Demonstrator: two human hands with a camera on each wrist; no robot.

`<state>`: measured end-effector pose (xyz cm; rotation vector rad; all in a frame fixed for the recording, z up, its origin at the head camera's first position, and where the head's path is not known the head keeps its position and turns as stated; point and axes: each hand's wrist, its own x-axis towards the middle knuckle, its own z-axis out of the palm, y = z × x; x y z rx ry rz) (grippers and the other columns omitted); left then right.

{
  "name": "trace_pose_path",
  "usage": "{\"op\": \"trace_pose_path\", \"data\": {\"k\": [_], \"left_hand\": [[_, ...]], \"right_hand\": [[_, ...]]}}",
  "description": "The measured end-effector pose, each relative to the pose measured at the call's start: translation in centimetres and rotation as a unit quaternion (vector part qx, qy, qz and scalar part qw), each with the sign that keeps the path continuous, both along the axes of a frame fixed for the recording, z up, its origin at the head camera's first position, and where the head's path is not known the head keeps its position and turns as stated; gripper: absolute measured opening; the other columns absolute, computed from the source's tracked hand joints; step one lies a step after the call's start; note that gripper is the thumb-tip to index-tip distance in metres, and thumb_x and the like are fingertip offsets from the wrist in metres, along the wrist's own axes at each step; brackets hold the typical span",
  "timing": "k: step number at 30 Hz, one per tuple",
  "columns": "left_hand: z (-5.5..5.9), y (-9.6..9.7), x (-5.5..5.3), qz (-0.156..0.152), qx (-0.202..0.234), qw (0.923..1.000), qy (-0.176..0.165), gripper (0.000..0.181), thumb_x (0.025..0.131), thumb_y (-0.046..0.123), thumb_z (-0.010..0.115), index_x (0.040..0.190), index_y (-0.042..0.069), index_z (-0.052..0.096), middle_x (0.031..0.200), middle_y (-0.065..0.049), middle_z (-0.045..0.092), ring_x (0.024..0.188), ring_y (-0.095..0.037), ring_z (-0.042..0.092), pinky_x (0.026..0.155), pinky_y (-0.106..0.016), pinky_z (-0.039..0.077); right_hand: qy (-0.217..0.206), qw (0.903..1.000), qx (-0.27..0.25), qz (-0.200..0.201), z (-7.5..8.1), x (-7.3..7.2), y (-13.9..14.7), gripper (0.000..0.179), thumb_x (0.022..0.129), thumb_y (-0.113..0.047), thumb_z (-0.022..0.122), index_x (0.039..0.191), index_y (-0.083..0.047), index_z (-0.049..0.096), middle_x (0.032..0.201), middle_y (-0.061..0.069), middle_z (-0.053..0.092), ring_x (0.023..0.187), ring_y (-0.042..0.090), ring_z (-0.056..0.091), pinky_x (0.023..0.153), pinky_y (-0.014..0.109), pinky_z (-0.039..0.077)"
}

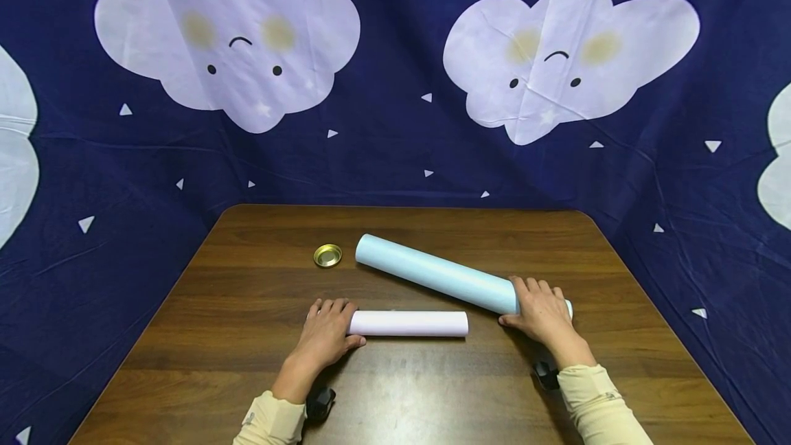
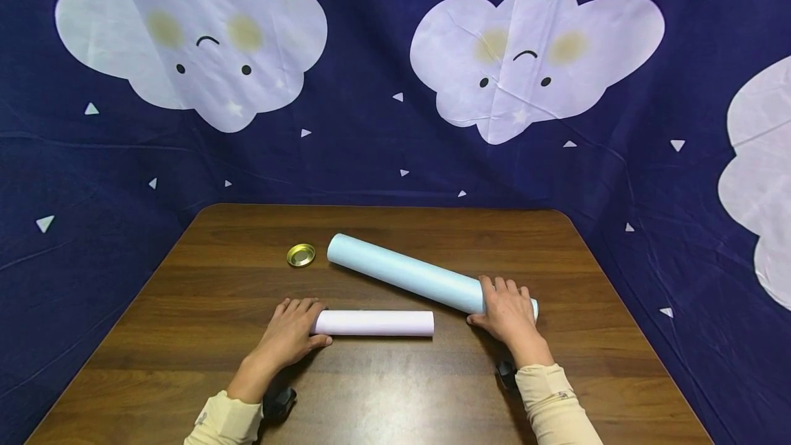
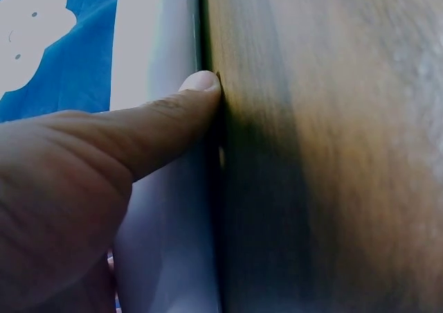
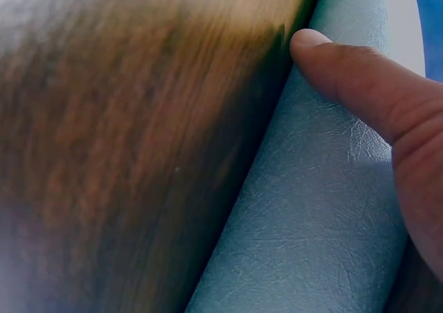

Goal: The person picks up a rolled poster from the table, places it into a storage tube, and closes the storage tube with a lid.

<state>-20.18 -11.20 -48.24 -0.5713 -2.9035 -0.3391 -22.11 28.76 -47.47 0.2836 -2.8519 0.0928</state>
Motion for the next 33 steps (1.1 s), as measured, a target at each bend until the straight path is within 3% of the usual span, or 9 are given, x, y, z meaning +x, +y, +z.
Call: {"op": "trace_pose_path", "data": {"k": [33], "left_hand": [[-0.04,-0.24,0.06,-0.002,-0.005,0.9992,0.039,0.049,0.069,0.039,0.079,0.104,0.01,0.06,0.102,-0.011,0.066,0.097,-0.031,0.059,0.093,-0.051,0.04]], "right_hand": [[0.028,0.9996,0.004,0.007,-0.16,0.23,-0.14,0.074,0.06,-0.044,0.084,0.117,-0.007,0.054,0.1,0.016,0.062,0.092,0.037,0.057,0.07,0.046,0.038]]}}
